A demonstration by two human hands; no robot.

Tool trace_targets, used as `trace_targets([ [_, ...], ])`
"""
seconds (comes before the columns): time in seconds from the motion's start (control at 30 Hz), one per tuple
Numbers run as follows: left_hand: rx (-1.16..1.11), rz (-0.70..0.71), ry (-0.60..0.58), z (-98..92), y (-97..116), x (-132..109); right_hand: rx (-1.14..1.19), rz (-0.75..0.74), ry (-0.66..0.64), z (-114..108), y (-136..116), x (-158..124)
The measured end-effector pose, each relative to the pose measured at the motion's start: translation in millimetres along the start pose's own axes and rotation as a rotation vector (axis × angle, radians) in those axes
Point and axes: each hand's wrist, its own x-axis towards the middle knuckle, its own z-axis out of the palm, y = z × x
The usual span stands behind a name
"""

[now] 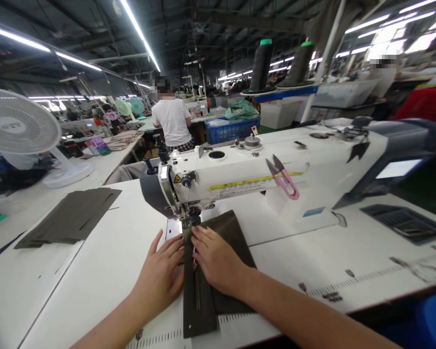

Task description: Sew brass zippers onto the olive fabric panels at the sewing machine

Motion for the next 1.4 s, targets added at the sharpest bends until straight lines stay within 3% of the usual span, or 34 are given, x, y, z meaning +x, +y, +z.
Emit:
trace_targets([
  [0.1,-0.016,-0.022,0.002,2.7,-1.9,0.7,0.104,-0.008,-0.023,6.1,-4.9,-4.1],
  [0.3,-0.044,-0.027,0.045,2.5,-2.9,-1.3,0.203,0.081,0.034,-8.6,-5.6,-4.1],
  [0.4,-0.025,-0.024,0.11,5.3,-5.2,-3.1,0.101,0.055,0.002,-6.2,-8.2,-6.9],
  [0.53,-0.019,0.09,0.043,14.0,-13.1,-4.8,-0.053,0.017,-0.114,3.1,-10.1,-10.4],
  [0.63,-0.08,0.08,0.051,21.0,-17.2,-6.5,-0.036,0.023,-0.137,3.9,-9.7,-9.4],
  [0.8,-0.175,0.024,0.094,24.8,-17.0,-9.0,0.106,0.031,-0.07,-4.5,-9.4,-0.5],
  [0.97,-0.144,0.071,0.084,20.2,-16.6,-8.3,0.25,0.122,-0.032,-8.5,-14.9,4.4],
  [1.23,-0.052,0.148,-0.012,16.8,-19.2,-3.3,-0.102,0.039,-0.034,11.5,-21.3,-10.8],
  [1.4,-0.032,0.187,-0.018,12.8,-24.3,-2.0,0.019,0.094,0.04,11.0,-27.8,-9.9],
])
